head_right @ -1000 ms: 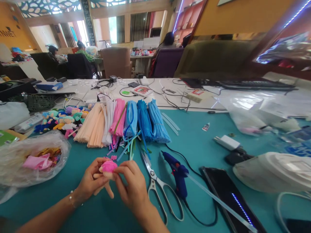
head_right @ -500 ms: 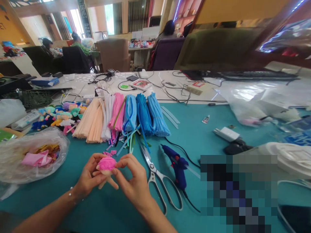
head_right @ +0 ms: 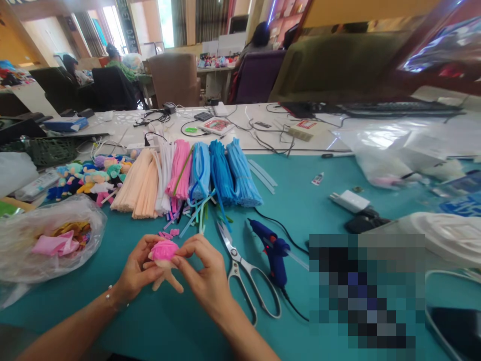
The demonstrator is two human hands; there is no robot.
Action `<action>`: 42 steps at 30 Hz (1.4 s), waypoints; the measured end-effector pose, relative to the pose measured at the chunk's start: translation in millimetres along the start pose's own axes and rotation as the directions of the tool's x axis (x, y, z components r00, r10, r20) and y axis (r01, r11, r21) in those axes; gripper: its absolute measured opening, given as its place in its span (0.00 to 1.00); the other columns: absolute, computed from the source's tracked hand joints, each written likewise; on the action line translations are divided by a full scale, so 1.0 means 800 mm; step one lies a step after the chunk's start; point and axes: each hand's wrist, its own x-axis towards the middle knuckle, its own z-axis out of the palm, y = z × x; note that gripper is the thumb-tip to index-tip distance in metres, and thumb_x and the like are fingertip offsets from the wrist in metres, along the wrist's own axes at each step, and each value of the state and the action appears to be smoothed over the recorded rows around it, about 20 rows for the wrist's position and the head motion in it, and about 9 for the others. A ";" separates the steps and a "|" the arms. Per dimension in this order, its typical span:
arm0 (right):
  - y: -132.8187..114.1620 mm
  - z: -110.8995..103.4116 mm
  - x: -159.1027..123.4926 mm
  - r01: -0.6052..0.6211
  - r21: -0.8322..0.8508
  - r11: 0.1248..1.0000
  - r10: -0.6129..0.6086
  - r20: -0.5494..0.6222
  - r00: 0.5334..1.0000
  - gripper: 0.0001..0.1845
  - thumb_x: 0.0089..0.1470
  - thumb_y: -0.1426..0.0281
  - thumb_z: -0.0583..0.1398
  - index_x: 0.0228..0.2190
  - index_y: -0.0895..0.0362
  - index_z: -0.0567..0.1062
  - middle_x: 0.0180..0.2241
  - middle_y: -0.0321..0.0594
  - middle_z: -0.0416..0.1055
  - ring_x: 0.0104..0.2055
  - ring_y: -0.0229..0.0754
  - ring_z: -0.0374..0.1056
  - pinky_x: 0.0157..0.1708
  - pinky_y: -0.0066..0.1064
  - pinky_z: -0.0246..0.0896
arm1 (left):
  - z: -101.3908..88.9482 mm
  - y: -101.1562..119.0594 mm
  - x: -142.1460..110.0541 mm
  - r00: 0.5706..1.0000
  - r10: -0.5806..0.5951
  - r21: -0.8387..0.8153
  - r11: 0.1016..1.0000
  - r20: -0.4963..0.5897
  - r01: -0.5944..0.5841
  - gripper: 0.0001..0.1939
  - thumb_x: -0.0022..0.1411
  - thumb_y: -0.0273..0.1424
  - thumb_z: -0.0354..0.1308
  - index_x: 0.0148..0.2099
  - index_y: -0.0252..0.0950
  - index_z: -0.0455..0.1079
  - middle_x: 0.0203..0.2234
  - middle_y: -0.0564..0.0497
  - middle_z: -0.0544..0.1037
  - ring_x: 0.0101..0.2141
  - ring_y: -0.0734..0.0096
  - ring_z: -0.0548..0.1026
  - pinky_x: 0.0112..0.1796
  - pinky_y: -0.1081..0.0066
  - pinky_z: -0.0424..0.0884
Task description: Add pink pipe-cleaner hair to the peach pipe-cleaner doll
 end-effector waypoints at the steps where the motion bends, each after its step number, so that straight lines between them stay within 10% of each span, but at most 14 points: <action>1: 0.001 0.000 -0.001 0.001 -0.002 1.000 -0.001 0.000 1.000 0.07 0.57 0.70 0.62 0.27 0.54 0.73 0.25 0.36 0.68 0.29 0.39 0.67 0.28 0.30 0.63 | -0.001 0.000 0.000 1.000 0.004 0.004 1.000 0.006 -0.004 0.20 0.51 0.36 0.69 0.44 0.39 0.69 0.34 0.50 0.76 0.24 0.75 0.72 0.27 0.69 0.75; 26: 0.000 -0.012 0.003 0.396 -0.405 0.824 -0.335 0.214 0.918 0.07 0.57 0.79 0.54 0.33 0.55 0.66 0.33 0.42 0.66 0.33 0.42 0.64 0.31 0.34 0.63 | 0.003 0.001 0.001 0.999 -0.036 0.017 0.999 -0.020 0.037 0.20 0.51 0.36 0.68 0.44 0.37 0.67 0.32 0.50 0.75 0.28 0.69 0.77 0.22 0.75 0.76; 42: 0.000 -0.010 -0.001 0.334 -0.313 0.889 -0.276 0.216 0.937 0.08 0.58 0.79 0.54 0.34 0.54 0.66 0.35 0.43 0.68 0.35 0.43 0.66 0.33 0.36 0.66 | 0.002 -0.006 -0.001 0.999 -0.014 -0.075 0.997 0.033 0.016 0.22 0.52 0.35 0.68 0.47 0.39 0.64 0.33 0.53 0.73 0.21 0.75 0.75 0.18 0.72 0.77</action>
